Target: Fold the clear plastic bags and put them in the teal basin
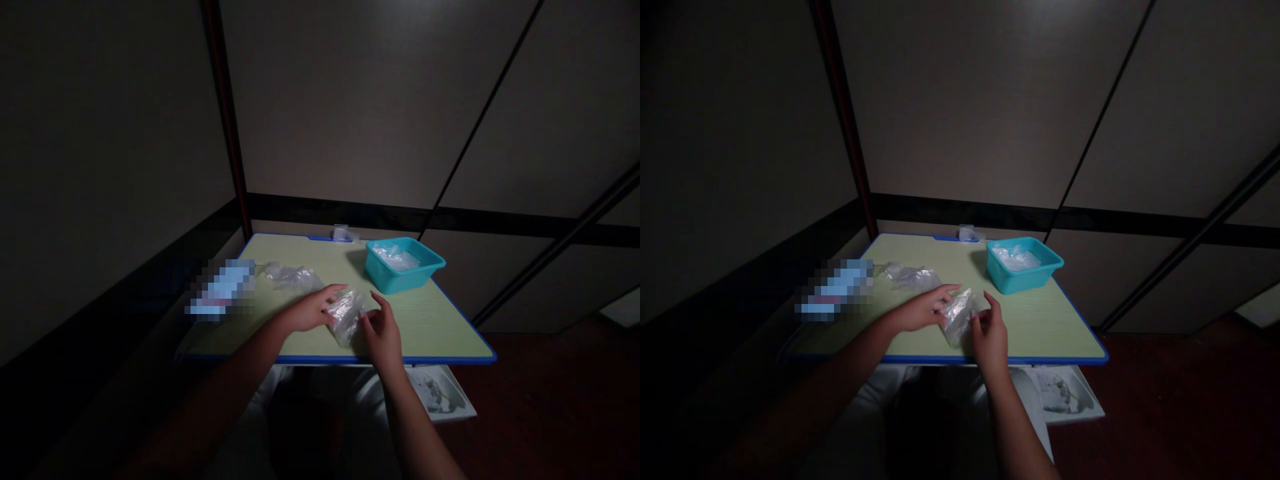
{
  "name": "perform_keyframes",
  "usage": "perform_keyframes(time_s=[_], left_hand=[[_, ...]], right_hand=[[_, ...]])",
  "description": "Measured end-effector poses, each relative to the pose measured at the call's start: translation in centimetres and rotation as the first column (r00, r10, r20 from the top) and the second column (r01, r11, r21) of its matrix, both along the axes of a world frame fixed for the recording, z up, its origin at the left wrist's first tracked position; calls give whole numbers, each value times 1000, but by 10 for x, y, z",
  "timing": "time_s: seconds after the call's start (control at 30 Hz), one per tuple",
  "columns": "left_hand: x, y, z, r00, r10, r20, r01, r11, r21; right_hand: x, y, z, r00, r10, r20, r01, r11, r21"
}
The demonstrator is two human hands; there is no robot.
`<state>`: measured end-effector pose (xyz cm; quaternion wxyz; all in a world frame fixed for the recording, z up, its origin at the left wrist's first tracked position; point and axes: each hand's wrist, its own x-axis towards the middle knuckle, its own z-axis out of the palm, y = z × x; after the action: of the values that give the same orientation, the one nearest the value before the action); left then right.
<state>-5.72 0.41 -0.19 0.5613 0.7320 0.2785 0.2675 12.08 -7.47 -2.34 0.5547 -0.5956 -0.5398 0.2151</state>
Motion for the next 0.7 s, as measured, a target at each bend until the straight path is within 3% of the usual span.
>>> perform_keyframes(time_s=[0.13,0.33,0.47,0.6,0.7], left_hand=[[5,-4,-3,993,93,-66,-81,983,166],[6,-12,-2,972,211,-109,-146,892,427],[7,-23,5,942,273,-192,-116,808,577],[6,-41,12,868,407,-284,-56,648,759],[2,-54,11,863,326,-385,116,614,781]], right_hand=[[4,2,3,951,-27,308,63,992,-108],[3,11,8,831,-15,556,143,972,-187],[0,14,10,750,-16,662,185,965,-187],[0,14,8,739,-21,674,165,975,-151],[0,14,5,747,-29,665,158,978,-134]])
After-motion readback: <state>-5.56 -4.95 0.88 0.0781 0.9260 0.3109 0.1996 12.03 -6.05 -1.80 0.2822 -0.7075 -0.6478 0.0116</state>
